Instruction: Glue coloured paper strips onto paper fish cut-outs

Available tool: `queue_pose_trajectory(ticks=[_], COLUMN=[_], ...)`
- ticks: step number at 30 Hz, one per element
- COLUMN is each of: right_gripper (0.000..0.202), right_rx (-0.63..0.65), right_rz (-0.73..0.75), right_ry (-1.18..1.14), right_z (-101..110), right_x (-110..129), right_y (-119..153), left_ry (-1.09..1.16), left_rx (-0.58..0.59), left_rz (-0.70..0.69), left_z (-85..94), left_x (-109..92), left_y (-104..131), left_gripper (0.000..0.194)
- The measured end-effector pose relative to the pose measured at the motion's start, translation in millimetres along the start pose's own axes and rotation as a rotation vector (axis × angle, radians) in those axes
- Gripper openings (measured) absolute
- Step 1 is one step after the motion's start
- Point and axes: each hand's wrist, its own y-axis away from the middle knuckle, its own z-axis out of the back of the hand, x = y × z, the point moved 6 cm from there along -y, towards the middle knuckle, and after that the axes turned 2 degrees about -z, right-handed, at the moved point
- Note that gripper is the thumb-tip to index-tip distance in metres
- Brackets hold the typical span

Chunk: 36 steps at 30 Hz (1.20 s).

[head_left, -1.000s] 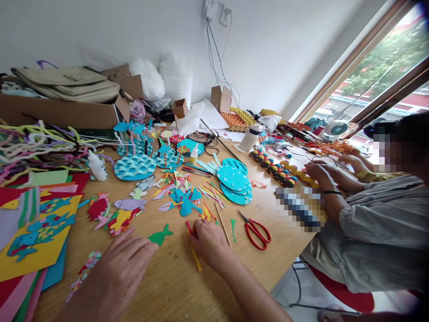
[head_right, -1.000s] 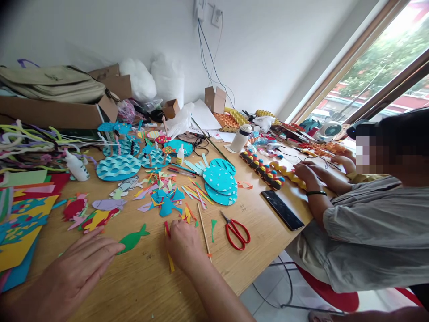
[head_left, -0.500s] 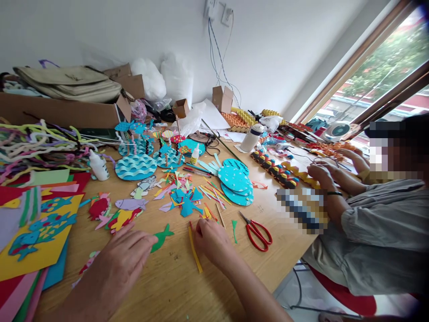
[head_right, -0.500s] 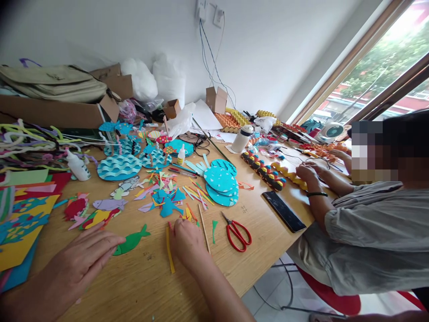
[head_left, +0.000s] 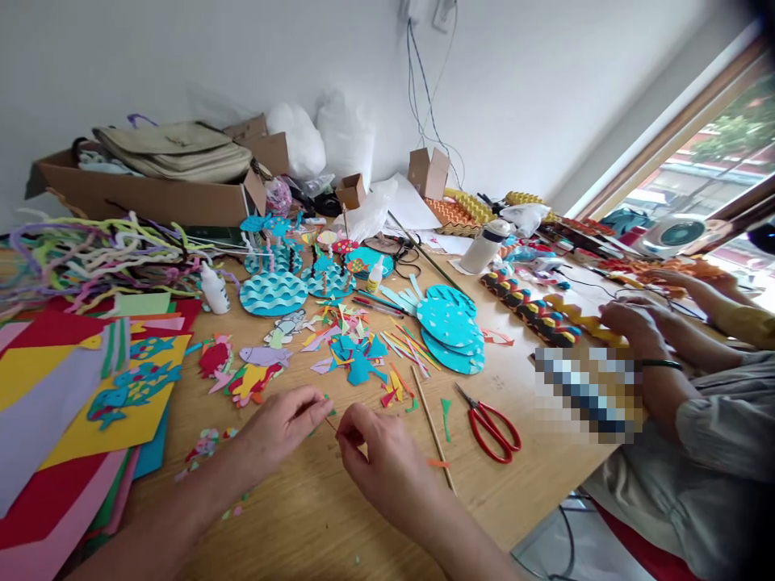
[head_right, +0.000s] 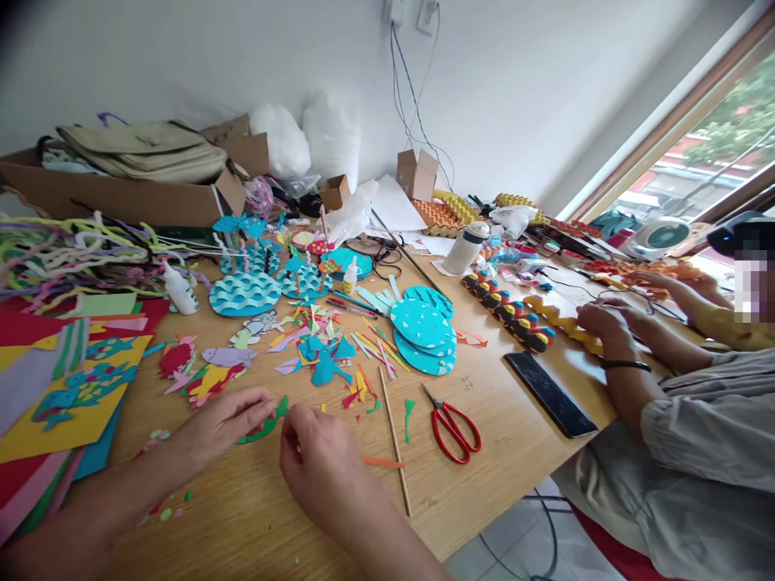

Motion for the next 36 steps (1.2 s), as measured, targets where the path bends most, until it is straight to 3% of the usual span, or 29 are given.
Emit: queue_pose_trajectory(ticks=[8, 18, 22, 25, 29, 32, 36], right_gripper=[0.013, 0.010, 0.007, 0.014, 0.022, 0.021, 0.021], right_rx=[-0.012, 0.083, 0.088, 0.112, 0.113, 0.070, 0.002], right_rz=[0.024, -0.183, -0.187, -0.114, 0.051, 0.164, 0.267], right_ry=[0.043, -0.764, -0.898, -0.815, -0.523, -0.275, -0.141], right_z=[-15.9, -45.2, -46.5, -40.4, -30.4, -27.6, -29.1], right_x=[-1.1, -24.8, -25.4, -21.1, -16.4, -13.8, -6.2], right_y=[-5.6, 0.7, 5.4, 8.8, 10.7, 9.0, 7.3], left_ry=[0.209, 0.269, 0.266, 0.256, 0.247, 0.259, 0.285], left_rx=[-0.021, -0.059, -0.038, -0.033, -0.024, -0.013, -0.016], left_rz=[0.067, 0.090, 0.099, 0.116, 0.152, 0.163, 0.164], left_z=[-5.7, 5.3, 7.9, 13.2, 18.6, 17.4, 13.9], left_x=[16.5, 21.0, 24.8, 28.7, 32.8, 33.8, 34.8], left_y=[-4.1, -1.8, -5.1, -6.7, -6.1, -5.7, -5.7], left_gripper=[0.015, 0.014, 0.014, 0.013, 0.014, 0.015, 0.017])
